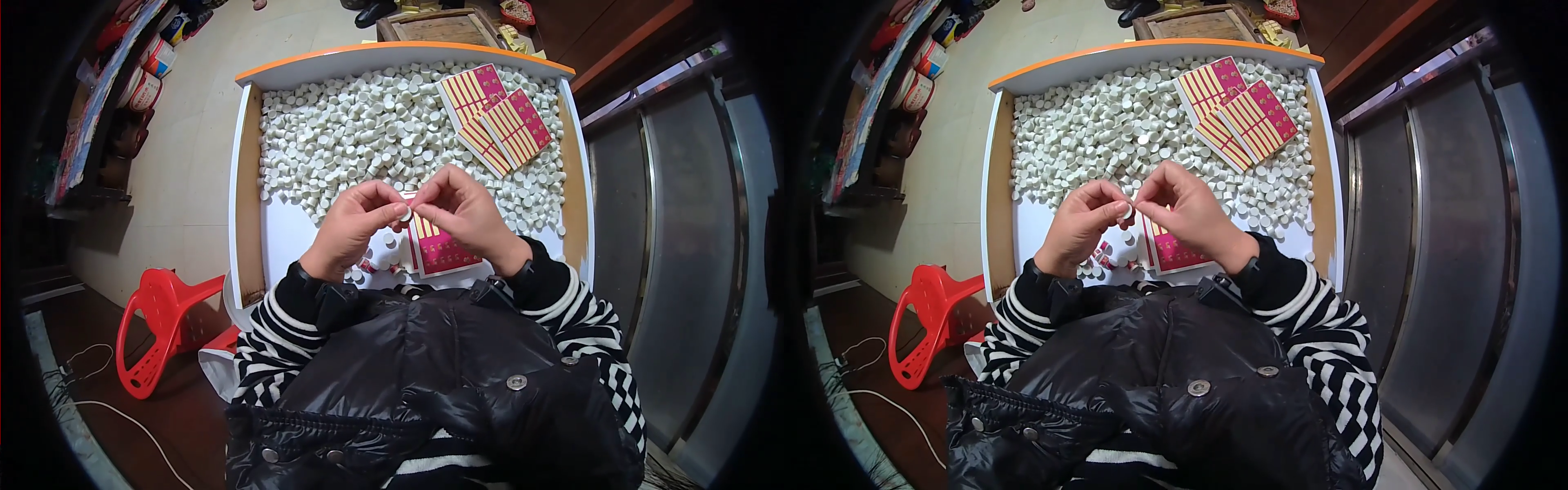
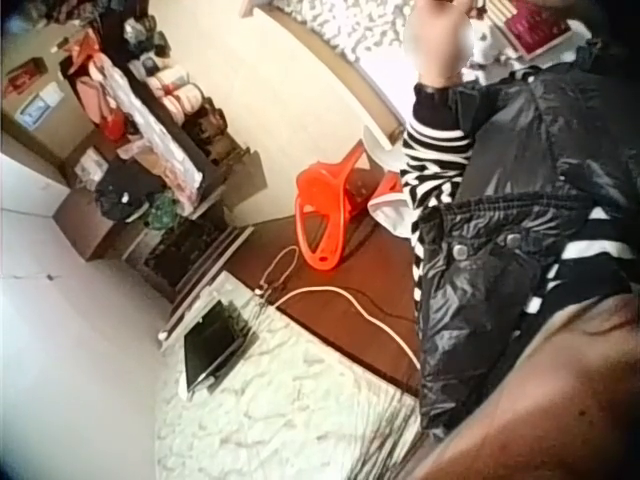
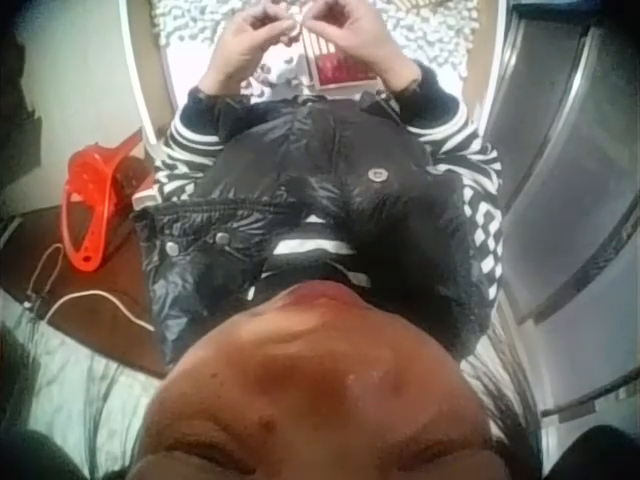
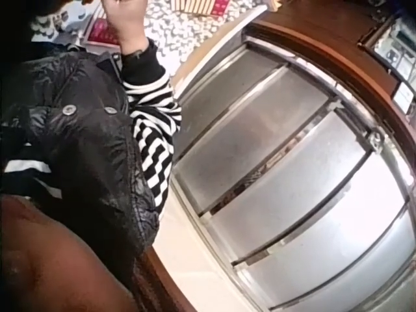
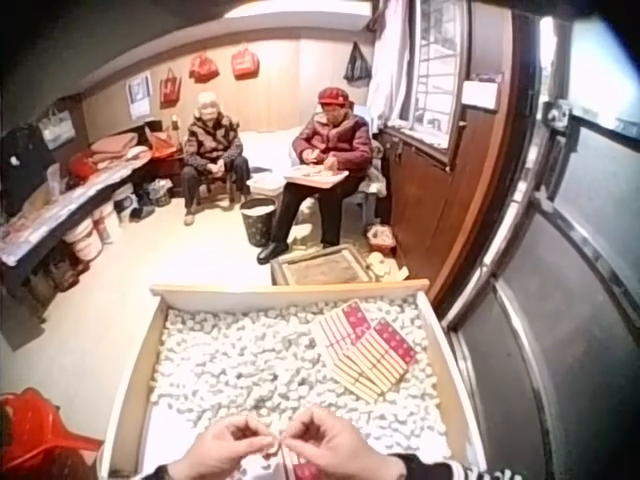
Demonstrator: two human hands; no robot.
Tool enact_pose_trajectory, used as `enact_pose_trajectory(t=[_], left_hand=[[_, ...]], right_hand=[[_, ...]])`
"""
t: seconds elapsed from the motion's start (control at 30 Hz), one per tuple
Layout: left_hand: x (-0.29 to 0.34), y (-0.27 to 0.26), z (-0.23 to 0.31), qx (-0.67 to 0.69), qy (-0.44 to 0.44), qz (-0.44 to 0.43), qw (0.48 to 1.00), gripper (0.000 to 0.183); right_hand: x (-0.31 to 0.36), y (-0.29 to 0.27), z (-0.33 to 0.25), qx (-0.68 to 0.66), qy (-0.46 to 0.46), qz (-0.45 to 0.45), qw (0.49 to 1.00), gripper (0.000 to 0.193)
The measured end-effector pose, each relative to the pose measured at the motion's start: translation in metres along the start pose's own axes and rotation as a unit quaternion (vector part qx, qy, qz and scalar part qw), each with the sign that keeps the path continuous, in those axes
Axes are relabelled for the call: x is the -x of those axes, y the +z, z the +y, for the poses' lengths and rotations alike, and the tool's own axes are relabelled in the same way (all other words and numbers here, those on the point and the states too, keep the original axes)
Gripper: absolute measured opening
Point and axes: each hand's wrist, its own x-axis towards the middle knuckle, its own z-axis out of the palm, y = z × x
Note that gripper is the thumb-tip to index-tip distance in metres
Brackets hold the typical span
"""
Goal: The person picks up small white cylinders and presses them into the circular slots of a pink card by hand. After filling the card, the person sets it aside on a stack of other cards and picks up a new card to repeat the process.
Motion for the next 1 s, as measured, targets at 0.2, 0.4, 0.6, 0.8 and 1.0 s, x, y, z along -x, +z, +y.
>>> enact_pose_trajectory(t=[0.2, 0.4, 0.6, 0.8, 1.0], left_hand=[[0.002, -0.027, -0.031, -0.446, 0.084, 0.089, 0.887, 0.008], [0.007, -0.039, -0.043, -0.597, 0.183, -0.001, 0.781, 0.013], [-0.018, -0.035, -0.028, -0.689, 0.236, 0.129, 0.672, 0.016], [-0.028, -0.039, -0.036, -0.74, 0.244, 0.136, 0.612, 0.015], [-0.029, -0.035, -0.04, -0.729, 0.277, 0.142, 0.61, 0.008]], right_hand=[[-0.001, -0.011, 0.036, 0.021, 0.074, 0.037, 0.996, 0.013], [0.01, -0.018, 0.044, 0.067, 0.093, 0.051, 0.992, 0.012], [0.013, -0.024, 0.037, 0.213, 0.043, 0.08, 0.973, 0.013], [0.014, -0.025, 0.037, 0.385, -0.073, 0.05, 0.919, 0.018], [0.018, -0.024, 0.039, 0.438, -0.12, 0.002, 0.891, 0.02]])
